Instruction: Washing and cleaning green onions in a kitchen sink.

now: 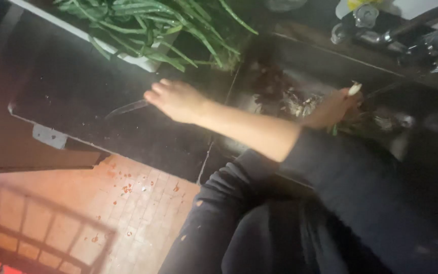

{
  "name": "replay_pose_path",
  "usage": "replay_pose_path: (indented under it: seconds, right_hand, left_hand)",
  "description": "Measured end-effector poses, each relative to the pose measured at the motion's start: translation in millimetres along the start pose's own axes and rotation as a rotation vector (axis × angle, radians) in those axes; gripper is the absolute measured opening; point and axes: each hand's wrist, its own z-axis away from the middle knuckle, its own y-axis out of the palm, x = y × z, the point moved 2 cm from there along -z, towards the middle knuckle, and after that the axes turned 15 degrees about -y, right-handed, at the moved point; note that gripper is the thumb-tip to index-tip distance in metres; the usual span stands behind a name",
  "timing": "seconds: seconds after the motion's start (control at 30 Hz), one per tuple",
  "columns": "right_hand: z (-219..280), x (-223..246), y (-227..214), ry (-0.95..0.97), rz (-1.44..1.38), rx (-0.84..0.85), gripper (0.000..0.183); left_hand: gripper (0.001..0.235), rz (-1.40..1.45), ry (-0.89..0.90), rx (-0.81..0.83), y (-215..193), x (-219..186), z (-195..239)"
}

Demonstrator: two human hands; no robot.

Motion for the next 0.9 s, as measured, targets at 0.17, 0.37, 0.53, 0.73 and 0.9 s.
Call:
replay_pose_path:
  seconds: [0.17, 0.37, 0.53, 0.73, 0.9]
  right_hand:
    - [17.5, 8.9, 6.4, 0.089, 0.016, -0.051, 0.015]
    - [97.9, -12.3, 0.6, 0.235, -0.153, -0.074, 0.038]
    - [119.2, 4.9, -50.7, 0.366, -0.389, -0.08, 0.046]
    - [256.2, 4.3, -134.0, 0.697, -1.306, -0.42, 0.036]
    - [398.2, -5.7, -197.2, 1.114, -0.965, -0.629, 0.034]
  left_hand:
    - [0.038, -0.859, 0.941, -0.606, 25.7, 135.5, -123.2]
    - [0.028, 0.115, 0.156, -0.051, -10.4, 14.7, -20.3]
    - [0.028, -0.014, 0.332, -0.105, -18.1, 12.1, -5.8]
    - [0.023, -0.211, 0.123, -0.081, -21.2, -16.2, 21.6]
    - [0.023, -0.216, 0.382, -0.044, -21.9, -18.3, 34.9]
